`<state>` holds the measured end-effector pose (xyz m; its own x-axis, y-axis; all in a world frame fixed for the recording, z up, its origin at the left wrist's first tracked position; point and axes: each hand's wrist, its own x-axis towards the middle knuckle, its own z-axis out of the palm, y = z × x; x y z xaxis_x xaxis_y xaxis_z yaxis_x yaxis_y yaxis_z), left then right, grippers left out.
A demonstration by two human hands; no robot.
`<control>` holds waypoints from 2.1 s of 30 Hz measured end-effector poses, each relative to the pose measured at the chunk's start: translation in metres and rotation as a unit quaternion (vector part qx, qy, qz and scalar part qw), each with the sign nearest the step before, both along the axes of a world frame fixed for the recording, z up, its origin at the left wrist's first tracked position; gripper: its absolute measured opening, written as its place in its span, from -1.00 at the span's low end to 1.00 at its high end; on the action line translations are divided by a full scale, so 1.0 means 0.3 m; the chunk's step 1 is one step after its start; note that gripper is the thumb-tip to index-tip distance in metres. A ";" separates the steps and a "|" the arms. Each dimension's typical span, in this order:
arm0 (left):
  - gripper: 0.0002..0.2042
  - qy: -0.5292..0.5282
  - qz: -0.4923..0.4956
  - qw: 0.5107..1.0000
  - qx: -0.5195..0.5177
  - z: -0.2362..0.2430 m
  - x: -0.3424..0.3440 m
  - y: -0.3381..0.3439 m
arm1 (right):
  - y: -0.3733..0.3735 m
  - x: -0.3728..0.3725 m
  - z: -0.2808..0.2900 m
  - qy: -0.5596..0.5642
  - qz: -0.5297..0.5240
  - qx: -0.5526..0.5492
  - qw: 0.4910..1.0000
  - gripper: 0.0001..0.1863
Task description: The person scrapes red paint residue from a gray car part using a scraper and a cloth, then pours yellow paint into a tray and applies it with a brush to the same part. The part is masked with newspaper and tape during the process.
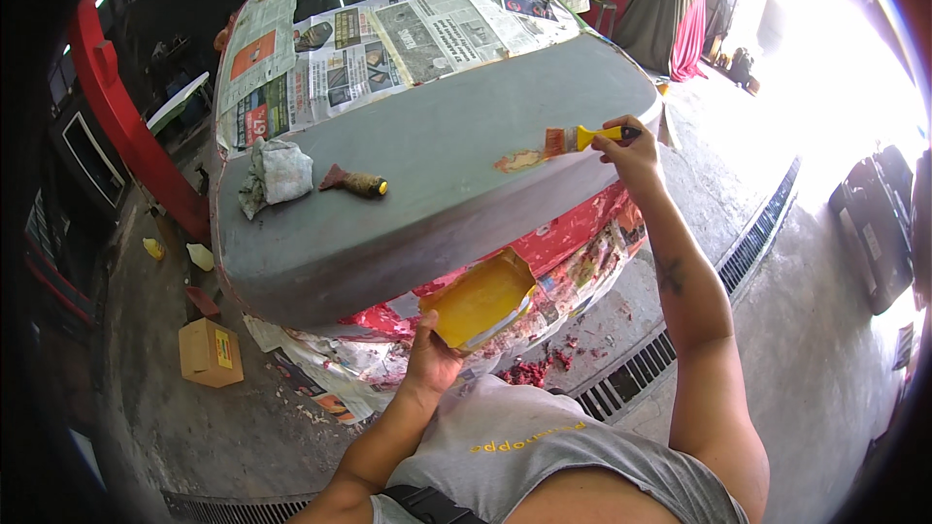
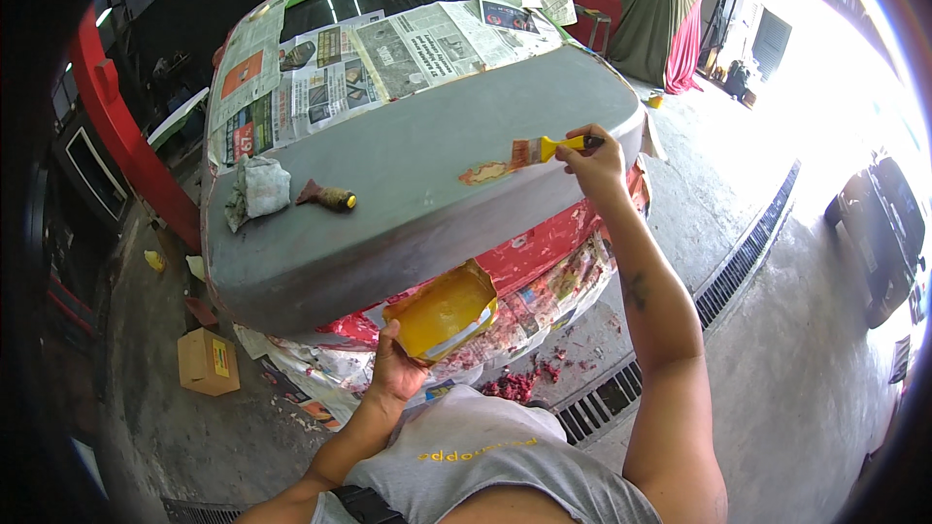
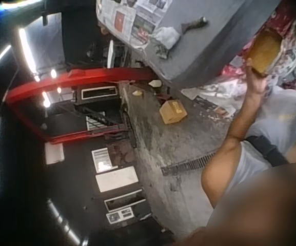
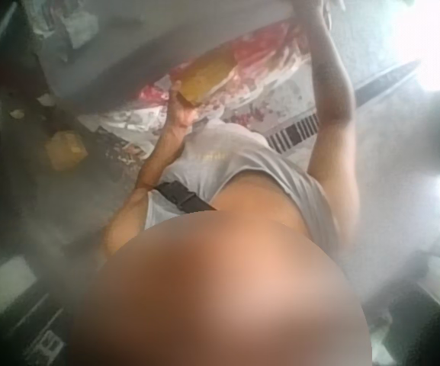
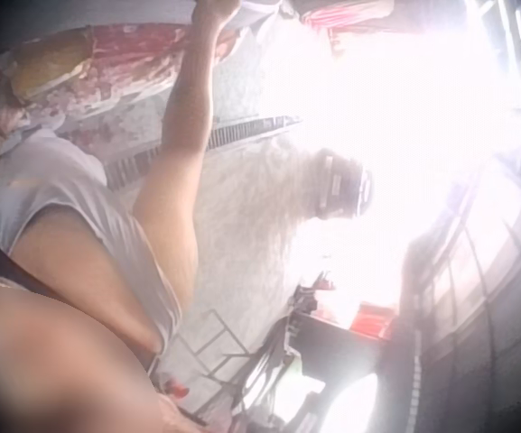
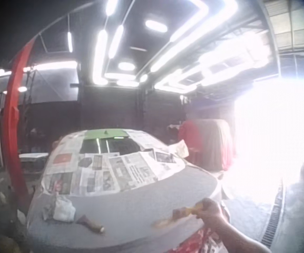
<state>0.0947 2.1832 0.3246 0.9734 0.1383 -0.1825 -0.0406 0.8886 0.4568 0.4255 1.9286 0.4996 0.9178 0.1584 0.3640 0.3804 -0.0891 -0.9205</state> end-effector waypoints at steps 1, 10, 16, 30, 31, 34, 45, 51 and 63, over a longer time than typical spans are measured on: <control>-0.32 -0.001 -0.001 1.000 0.000 0.001 0.000 -0.001 | -0.011 0.015 0.005 -0.001 -0.012 0.009 1.000 -0.75; -0.28 0.009 0.001 1.000 0.017 -0.002 0.007 -0.003 | -0.031 0.004 -0.013 -0.045 -0.031 0.111 0.992 -0.75; -0.31 0.018 -0.027 0.999 -0.007 -0.040 -0.048 0.030 | -0.109 -0.090 -0.098 0.043 -0.020 0.272 0.961 -0.75; -0.42 0.048 -0.128 0.989 0.057 -0.229 -0.264 0.250 | 0.042 -1.065 -0.522 0.208 -0.007 0.158 0.965 -0.77; -0.42 0.046 -0.154 0.985 0.056 -0.245 -0.277 0.265 | 0.086 -1.109 -0.536 0.172 -0.006 0.099 0.980 -0.77; -0.41 0.042 -0.183 0.980 0.070 -0.299 -0.317 0.277 | 0.174 -1.224 -0.550 0.111 -0.030 -0.063 0.991 -0.78; -0.37 0.039 -0.111 0.992 0.052 -0.366 -0.539 0.096 | 0.113 -1.398 -0.524 0.068 0.057 -0.174 0.981 -0.73; -0.29 0.059 -0.036 0.995 0.069 -0.332 -0.676 -0.092 | -0.076 -1.516 -0.530 0.034 0.079 -0.123 0.989 -0.81; -0.31 0.074 0.026 0.995 0.059 -0.246 -0.937 -0.302 | -0.206 -1.637 -0.518 -0.008 0.178 -0.092 0.980 -0.82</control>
